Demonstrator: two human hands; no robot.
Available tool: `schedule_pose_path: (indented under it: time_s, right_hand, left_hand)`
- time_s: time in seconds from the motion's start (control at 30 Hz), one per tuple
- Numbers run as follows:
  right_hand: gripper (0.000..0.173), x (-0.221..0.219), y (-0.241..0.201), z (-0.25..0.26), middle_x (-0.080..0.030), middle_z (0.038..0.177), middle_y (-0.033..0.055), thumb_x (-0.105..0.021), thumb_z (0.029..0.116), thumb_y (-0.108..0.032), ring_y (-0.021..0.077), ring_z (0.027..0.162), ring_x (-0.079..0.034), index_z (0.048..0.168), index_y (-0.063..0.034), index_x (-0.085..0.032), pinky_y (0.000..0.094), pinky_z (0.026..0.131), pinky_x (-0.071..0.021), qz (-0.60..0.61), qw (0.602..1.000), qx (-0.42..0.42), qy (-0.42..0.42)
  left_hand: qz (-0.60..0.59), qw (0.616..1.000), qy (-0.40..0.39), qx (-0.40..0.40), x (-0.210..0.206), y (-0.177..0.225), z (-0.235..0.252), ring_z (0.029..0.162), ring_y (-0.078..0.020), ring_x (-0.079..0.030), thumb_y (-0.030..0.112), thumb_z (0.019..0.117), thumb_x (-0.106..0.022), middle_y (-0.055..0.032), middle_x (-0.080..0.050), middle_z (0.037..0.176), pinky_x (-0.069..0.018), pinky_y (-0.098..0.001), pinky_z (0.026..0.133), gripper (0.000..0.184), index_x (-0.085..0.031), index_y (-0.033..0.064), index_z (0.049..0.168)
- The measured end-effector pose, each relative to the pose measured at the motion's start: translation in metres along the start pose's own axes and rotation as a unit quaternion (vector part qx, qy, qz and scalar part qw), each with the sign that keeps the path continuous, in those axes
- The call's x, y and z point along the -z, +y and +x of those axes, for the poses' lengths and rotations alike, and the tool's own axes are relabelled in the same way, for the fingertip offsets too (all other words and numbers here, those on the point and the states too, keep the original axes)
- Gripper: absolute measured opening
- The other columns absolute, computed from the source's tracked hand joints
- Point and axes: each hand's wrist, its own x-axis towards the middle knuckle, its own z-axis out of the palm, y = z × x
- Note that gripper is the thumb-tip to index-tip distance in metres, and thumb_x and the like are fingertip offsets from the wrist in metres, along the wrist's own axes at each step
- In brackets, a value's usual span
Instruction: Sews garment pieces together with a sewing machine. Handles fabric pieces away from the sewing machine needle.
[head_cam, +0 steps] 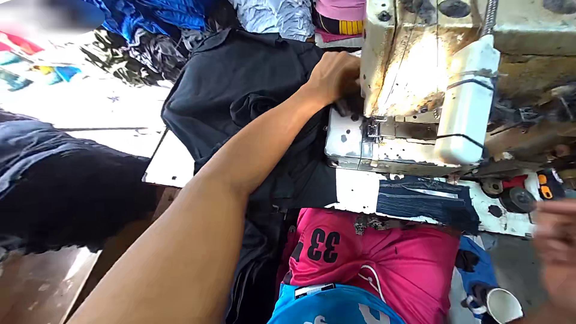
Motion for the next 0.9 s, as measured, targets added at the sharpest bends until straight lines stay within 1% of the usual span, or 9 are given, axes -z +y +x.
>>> schedule_pose_path:
  time_s: [0.07,0.13,0.23,0.33,0.43,0.6,0.67,0.77,0.9]
  right_hand:
    - [0.050,-0.045,0.024,-0.002,-0.067,0.097,-0.0055,-0.042,0.1091,-0.049,-0.0007,0.075,-0.057,0.131,-0.0107,-0.065,0.0180,0.064,-0.0496,-0.060,0.989,0.063,-0.116]
    - [0.059,-0.086,0.034,-0.005,-0.068,0.104,0.0051,-0.032,0.1104,-0.048,0.0108,0.088,-0.064,0.131,-0.0038,-0.064,0.0319,0.076,-0.0570,-0.107,0.978,0.070,-0.164]
    - [0.049,-0.121,0.039,-0.003,-0.069,0.107,0.0037,-0.031,0.1113,-0.038,0.0120,0.096,-0.065,0.131,-0.0099,-0.067,0.0344,0.084,-0.0564,-0.156,0.966,0.080,-0.192]
    - [0.038,-0.140,0.034,0.013,-0.070,0.100,0.0027,-0.043,0.1090,-0.034,0.0160,0.091,-0.067,0.128,-0.0144,-0.070,0.0385,0.077,-0.0563,-0.272,0.943,0.126,-0.145]
    - [0.027,-0.164,0.024,0.043,-0.069,0.099,0.0108,-0.055,0.1040,-0.026,0.0287,0.092,-0.069,0.116,-0.0060,-0.067,0.0467,0.071,-0.0575,-0.388,0.898,0.179,-0.101]
    - [0.019,-0.209,0.024,0.081,-0.065,0.092,0.0185,-0.056,0.1042,-0.018,0.0375,0.083,-0.069,0.110,-0.0017,-0.064,0.0536,0.064,-0.0561,-0.392,0.878,0.255,-0.100]
    - [0.020,-0.215,0.017,0.077,-0.069,0.094,0.0171,-0.054,0.1063,-0.017,0.0343,0.084,-0.071,0.113,-0.0022,-0.066,0.0522,0.068,-0.0578,-0.346,0.890,0.280,-0.100]
    - [0.026,-0.192,0.012,0.046,-0.069,0.103,0.0177,-0.052,0.1080,-0.021,0.0340,0.090,-0.070,0.122,-0.0027,-0.065,0.0546,0.076,-0.0572,-0.322,0.898,0.262,-0.143]
    - [0.034,-0.135,0.074,0.012,-0.069,0.110,0.0234,-0.055,0.1072,-0.026,0.0433,0.103,-0.064,0.130,-0.0038,-0.067,0.0586,0.092,-0.0500,-0.361,0.871,0.279,-0.183]
  left_hand:
    - [0.064,0.996,-0.030,0.061,0.002,-0.012,0.013,0.108,-0.0509,-0.066,0.020,0.1033,-0.053,-0.0296,-0.070,0.110,-0.0491,-0.0665,0.089,0.030,-0.066,0.0006,0.122]
    - [0.099,0.988,-0.027,0.119,0.000,-0.025,0.011,0.103,-0.0503,-0.068,0.019,0.1018,-0.051,-0.0275,-0.070,0.106,-0.0504,-0.0667,0.085,0.027,-0.064,0.0028,0.120]
    - [0.085,0.981,0.004,0.174,0.019,-0.039,-0.026,0.098,-0.0492,-0.069,0.029,0.1006,-0.052,-0.0244,-0.071,0.102,-0.0514,-0.0702,0.080,0.031,-0.066,0.0072,0.118]
    - [0.035,0.981,-0.020,0.189,0.064,-0.036,-0.095,0.099,-0.0457,-0.067,0.039,0.0999,-0.053,-0.0214,-0.070,0.099,-0.0499,-0.0708,0.082,0.036,-0.068,0.0075,0.109]
    - [-0.014,0.990,-0.016,0.142,0.092,-0.008,-0.161,0.078,-0.0293,-0.067,0.043,0.1003,-0.057,-0.0096,-0.067,0.081,-0.0518,-0.0579,0.068,0.034,-0.070,0.0118,0.096]
    - [-0.102,0.991,0.030,0.075,0.089,0.047,-0.209,0.065,-0.0133,-0.061,0.035,0.1017,-0.058,0.0015,-0.063,0.071,-0.0507,-0.0411,0.059,0.024,-0.068,0.0155,0.092]
    - [-0.159,0.983,0.074,0.055,0.100,0.051,-0.220,0.068,-0.0062,-0.061,0.028,0.1020,-0.061,0.0028,-0.066,0.077,-0.0513,-0.0301,0.062,0.020,-0.071,0.0122,0.094]
    - [-0.156,0.973,0.150,0.085,0.137,0.041,-0.243,0.084,-0.0053,-0.064,0.024,0.1028,-0.061,-0.0029,-0.069,0.093,-0.0539,-0.0259,0.077,0.021,-0.071,0.0052,0.101]
    - [-0.151,0.949,0.233,0.152,0.161,0.019,-0.282,0.088,-0.0012,-0.066,0.027,0.1038,-0.060,0.0027,-0.071,0.096,-0.0551,-0.0239,0.082,0.021,-0.073,0.0097,0.104]
